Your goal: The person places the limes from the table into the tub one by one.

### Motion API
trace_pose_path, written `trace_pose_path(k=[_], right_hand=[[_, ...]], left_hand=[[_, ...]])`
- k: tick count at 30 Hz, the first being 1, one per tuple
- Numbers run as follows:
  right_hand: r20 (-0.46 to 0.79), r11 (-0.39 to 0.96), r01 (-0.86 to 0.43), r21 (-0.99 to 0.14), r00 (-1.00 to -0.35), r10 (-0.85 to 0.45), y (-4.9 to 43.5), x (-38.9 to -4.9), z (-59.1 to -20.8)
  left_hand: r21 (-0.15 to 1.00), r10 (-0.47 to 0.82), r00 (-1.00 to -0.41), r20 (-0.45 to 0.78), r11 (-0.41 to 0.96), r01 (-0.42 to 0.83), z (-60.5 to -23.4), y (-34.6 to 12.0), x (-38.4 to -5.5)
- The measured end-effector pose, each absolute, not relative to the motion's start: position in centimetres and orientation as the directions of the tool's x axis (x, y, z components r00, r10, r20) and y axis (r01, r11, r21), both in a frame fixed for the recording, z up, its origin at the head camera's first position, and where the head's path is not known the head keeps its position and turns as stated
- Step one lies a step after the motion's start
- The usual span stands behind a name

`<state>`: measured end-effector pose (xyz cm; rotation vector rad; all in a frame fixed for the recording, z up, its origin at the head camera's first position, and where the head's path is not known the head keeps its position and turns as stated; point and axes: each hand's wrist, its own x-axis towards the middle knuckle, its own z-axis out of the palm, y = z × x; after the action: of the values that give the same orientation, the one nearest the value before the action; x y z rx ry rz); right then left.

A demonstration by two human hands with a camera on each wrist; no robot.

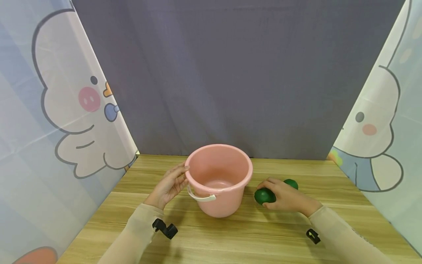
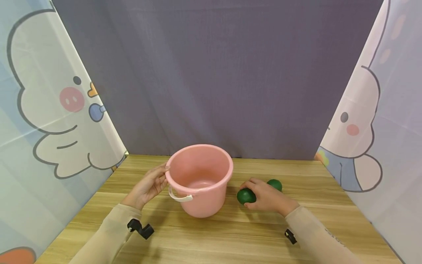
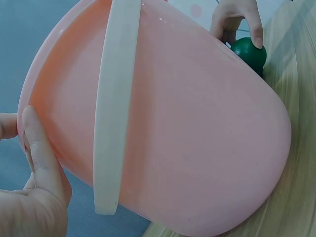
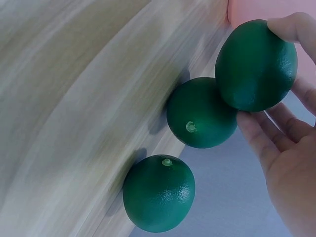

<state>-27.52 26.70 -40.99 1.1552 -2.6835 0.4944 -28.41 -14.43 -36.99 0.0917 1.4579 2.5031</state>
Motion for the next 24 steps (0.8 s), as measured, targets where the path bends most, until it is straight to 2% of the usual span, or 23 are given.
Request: trace_pose_path(k=[12,24], right_hand=[[0.318,0.645,-0.727,-0.233,-0.684,-0.656,26.78,-27.70,-40.66],[0.373,0.637,-0.743,-0.204,-0.661,-0.651,27.08,-27.95,-40.49]], left_hand=[[0.870,0.265,-0.964,-0.033,-0.467,-0.158,-37.22,-14.54,-28.46],[0.868,0.242,-0.969,-0.055,-0.468,-0.166,-37.20,-14.39,-28.50]])
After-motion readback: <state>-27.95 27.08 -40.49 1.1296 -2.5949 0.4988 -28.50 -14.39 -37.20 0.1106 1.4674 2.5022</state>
